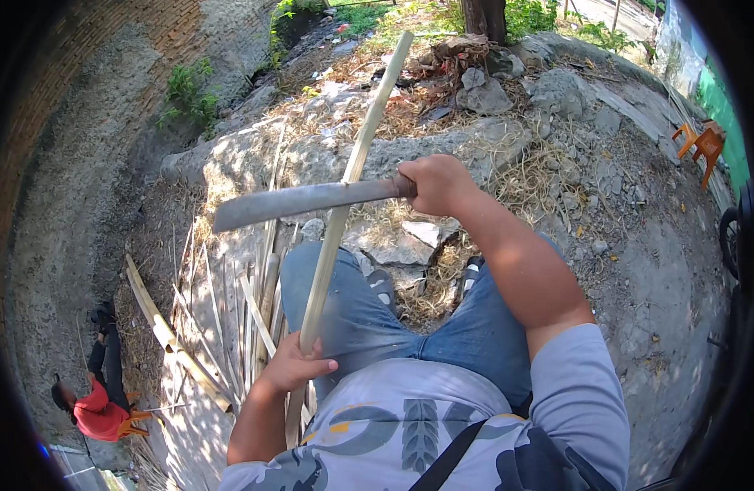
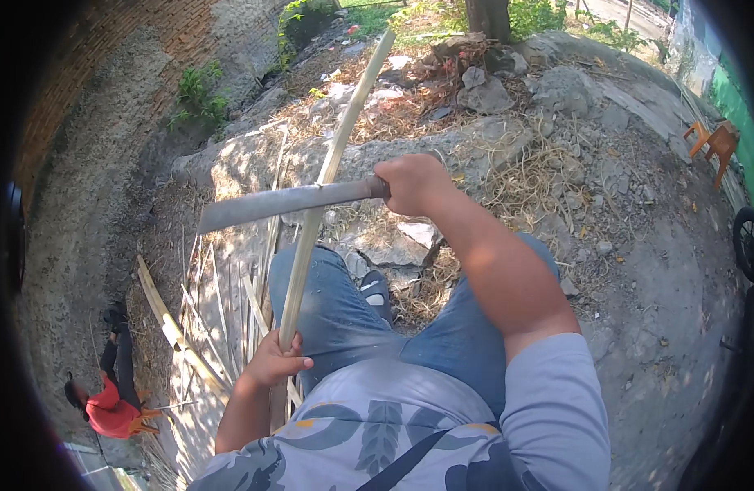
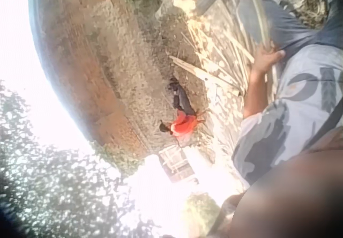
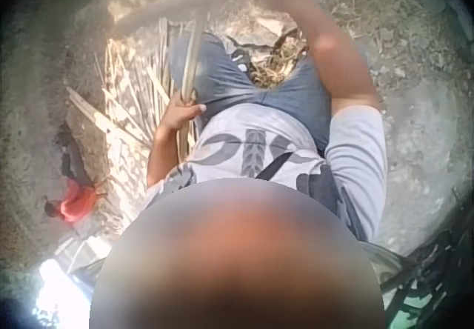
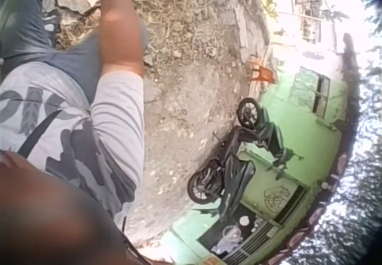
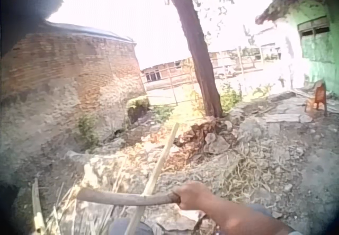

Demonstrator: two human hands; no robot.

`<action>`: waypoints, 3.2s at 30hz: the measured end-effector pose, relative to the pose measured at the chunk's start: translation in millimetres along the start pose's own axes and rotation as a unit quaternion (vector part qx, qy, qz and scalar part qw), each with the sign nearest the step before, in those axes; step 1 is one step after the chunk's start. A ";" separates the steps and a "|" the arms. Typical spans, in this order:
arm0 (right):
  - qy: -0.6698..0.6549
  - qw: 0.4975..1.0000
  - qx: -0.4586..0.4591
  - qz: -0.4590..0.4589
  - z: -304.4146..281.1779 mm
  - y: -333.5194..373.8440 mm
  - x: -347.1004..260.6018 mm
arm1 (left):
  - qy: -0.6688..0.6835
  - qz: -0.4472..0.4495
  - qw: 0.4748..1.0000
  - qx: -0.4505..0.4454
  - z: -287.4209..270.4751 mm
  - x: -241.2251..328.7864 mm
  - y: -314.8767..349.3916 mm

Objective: The person scrapes a bamboo stick with a large knife while other sticks lie on the ground.

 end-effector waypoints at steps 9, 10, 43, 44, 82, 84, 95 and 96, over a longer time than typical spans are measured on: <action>-0.005 0.999 0.003 0.042 -3.5 1.5 -13.3 | 0.049 -0.019 0.999 0.008 -2.8 -8.9 -7.4; -0.004 0.999 0.001 0.041 2.8 0.8 -19.5 | 0.051 -0.011 0.999 0.009 -1.5 -3.4 -11.9; -0.007 0.995 0.014 0.097 -8.1 -2.1 17.6 | 0.086 -0.045 0.994 -0.050 -7.4 -36.7 -0.5; -0.006 0.997 0.011 0.083 -10.2 -0.5 14.9 | 0.053 -0.029 0.997 -0.053 -4.8 -32.7 1.0; 0.044 0.996 0.062 0.045 -6.9 2.8 29.2 | 0.022 0.039 0.997 0.056 -28.5 -15.3 -24.6; 0.017 0.990 0.084 0.111 -14.1 11.9 49.7 | 0.014 0.031 0.998 0.047 -27.4 -12.2 -27.8; -0.057 0.990 0.065 0.111 -18.3 6.3 24.3 | 0.017 0.040 0.998 0.038 -48.9 -17.3 -26.5; -0.174 0.981 -0.029 0.083 -0.3 0.3 23.0 | 0.020 0.053 0.998 0.038 -49.1 -17.4 -26.9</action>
Point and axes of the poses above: each hand's wrist, its own y-axis away from the middle knuckle, its own z-axis out of the palm, x = y × z, the point moved 9 cm from there along -y, towards the middle knuckle, and after that the axes turned 14 degrees about -x, right-handed, at the moved point
